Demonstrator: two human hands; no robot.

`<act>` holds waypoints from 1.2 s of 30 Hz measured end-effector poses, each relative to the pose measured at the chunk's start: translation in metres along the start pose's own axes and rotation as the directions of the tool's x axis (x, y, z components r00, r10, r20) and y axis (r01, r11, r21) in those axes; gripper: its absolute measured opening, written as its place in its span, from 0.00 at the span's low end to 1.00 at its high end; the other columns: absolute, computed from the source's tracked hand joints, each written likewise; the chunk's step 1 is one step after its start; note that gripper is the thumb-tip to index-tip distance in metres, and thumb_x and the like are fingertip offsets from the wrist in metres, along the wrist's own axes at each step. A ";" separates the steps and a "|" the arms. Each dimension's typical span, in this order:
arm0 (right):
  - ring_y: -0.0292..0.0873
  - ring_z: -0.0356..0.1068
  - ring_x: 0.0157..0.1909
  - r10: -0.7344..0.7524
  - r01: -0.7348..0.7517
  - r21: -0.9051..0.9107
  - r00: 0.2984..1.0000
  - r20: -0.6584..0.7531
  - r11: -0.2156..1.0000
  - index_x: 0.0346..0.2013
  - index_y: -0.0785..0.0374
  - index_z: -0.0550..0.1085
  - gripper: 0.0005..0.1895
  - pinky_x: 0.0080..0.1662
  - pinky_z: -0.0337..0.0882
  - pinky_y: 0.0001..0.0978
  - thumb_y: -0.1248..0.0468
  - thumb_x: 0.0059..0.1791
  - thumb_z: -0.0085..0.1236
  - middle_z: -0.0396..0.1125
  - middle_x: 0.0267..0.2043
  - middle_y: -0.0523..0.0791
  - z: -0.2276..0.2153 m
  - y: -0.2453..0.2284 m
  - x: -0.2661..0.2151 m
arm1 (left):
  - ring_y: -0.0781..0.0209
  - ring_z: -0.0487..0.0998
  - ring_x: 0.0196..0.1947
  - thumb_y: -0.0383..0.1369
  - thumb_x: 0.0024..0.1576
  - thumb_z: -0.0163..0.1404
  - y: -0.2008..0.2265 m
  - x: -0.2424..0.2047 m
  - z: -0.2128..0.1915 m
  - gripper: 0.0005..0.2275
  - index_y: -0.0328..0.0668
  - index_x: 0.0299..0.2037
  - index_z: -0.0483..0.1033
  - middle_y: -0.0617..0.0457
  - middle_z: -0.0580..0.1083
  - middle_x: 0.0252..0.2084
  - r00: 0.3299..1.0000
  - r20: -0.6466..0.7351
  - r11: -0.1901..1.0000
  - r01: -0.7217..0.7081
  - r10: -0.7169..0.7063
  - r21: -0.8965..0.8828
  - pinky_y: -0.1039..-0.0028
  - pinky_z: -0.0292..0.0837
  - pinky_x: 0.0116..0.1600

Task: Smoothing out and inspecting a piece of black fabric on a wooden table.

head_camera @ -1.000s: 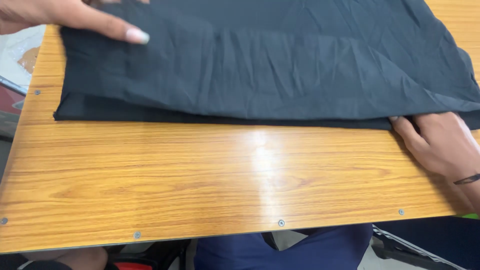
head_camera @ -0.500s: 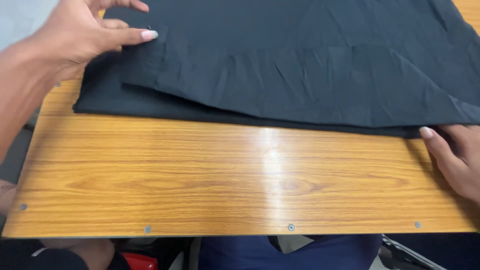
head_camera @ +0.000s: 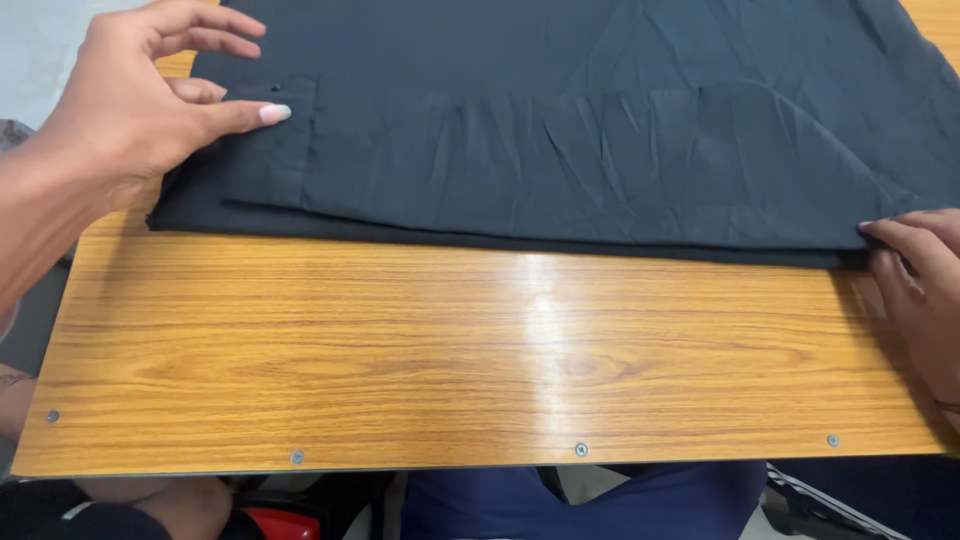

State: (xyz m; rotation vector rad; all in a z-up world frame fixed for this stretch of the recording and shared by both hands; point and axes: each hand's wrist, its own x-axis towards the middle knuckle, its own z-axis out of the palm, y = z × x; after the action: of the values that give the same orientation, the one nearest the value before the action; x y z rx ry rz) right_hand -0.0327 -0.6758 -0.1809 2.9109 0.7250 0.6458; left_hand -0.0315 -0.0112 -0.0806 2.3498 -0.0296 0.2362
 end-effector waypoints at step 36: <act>0.51 0.44 0.79 -0.132 0.081 0.265 0.975 0.181 0.961 0.77 0.53 0.53 0.40 0.72 0.43 0.51 0.40 0.54 0.37 0.47 0.79 0.45 -0.007 -0.042 0.145 | 0.46 0.48 0.76 0.59 0.64 0.35 0.007 -0.007 0.085 0.30 0.63 0.75 0.57 0.50 0.54 0.77 0.917 0.211 0.745 -0.398 0.338 0.535 0.40 0.33 0.74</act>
State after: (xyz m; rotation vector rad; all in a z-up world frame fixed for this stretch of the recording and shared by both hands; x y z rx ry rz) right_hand 0.0620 -0.5714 -0.1260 3.0762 0.9981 0.2634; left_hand -0.0257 -0.0763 -0.1357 2.9441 -0.5556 0.3576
